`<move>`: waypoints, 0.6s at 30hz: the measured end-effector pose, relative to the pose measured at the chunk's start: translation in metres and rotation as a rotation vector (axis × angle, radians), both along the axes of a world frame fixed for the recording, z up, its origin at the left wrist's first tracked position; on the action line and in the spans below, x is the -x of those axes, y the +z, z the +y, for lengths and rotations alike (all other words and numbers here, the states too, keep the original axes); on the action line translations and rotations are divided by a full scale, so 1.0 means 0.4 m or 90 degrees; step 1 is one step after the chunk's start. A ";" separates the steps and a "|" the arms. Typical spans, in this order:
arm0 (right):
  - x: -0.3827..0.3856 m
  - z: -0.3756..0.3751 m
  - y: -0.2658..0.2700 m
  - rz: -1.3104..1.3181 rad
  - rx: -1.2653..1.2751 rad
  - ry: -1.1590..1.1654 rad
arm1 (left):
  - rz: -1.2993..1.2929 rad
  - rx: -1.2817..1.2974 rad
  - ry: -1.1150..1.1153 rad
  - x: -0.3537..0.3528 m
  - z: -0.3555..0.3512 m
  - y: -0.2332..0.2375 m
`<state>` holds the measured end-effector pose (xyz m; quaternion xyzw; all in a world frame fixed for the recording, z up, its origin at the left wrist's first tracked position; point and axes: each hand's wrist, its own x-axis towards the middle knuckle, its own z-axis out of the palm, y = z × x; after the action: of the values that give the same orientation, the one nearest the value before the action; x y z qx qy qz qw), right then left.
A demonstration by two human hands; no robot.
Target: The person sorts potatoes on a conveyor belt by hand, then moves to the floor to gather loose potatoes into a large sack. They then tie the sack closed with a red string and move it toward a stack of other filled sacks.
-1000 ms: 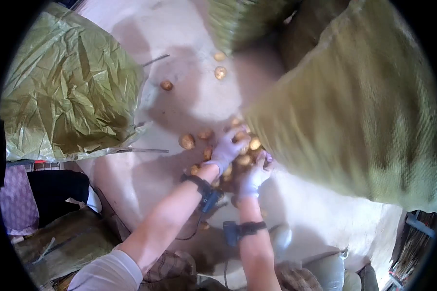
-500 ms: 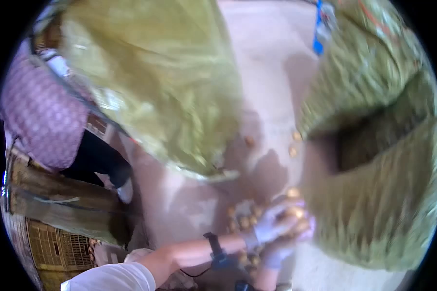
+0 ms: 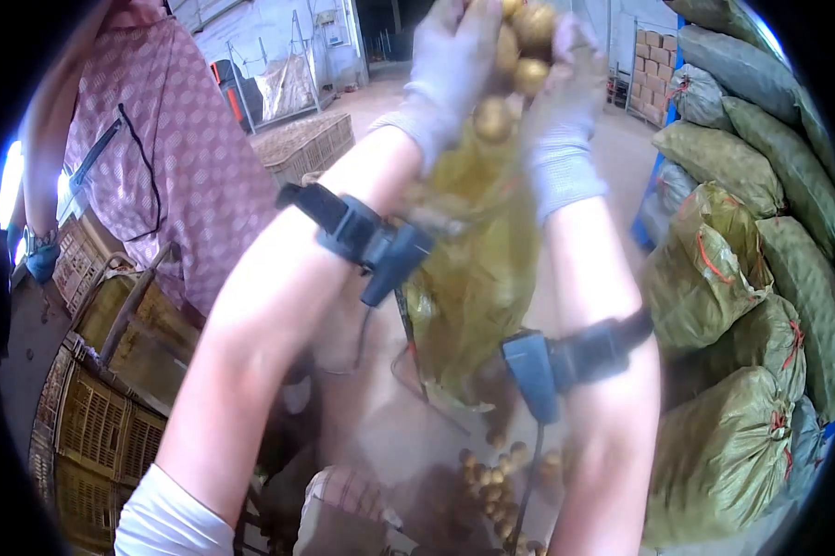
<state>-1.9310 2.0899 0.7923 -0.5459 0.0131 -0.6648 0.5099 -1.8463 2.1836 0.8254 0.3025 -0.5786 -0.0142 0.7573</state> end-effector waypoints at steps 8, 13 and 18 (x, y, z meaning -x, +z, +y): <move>0.193 0.168 -0.352 0.099 -0.013 -0.025 | -0.486 -0.422 0.327 -0.152 0.163 -0.172; 0.532 0.370 -0.905 0.353 -0.202 -0.494 | -0.704 -0.287 -0.115 -0.094 0.339 -0.731; 0.718 0.860 -1.519 0.600 -0.756 -0.727 | -0.746 -0.679 -0.214 -0.016 0.355 -1.406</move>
<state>-2.2180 2.4340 0.1847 -0.3206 0.8183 -0.4100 0.2440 -1.8399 2.3257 0.2628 0.4905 -0.8343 -0.2410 0.0728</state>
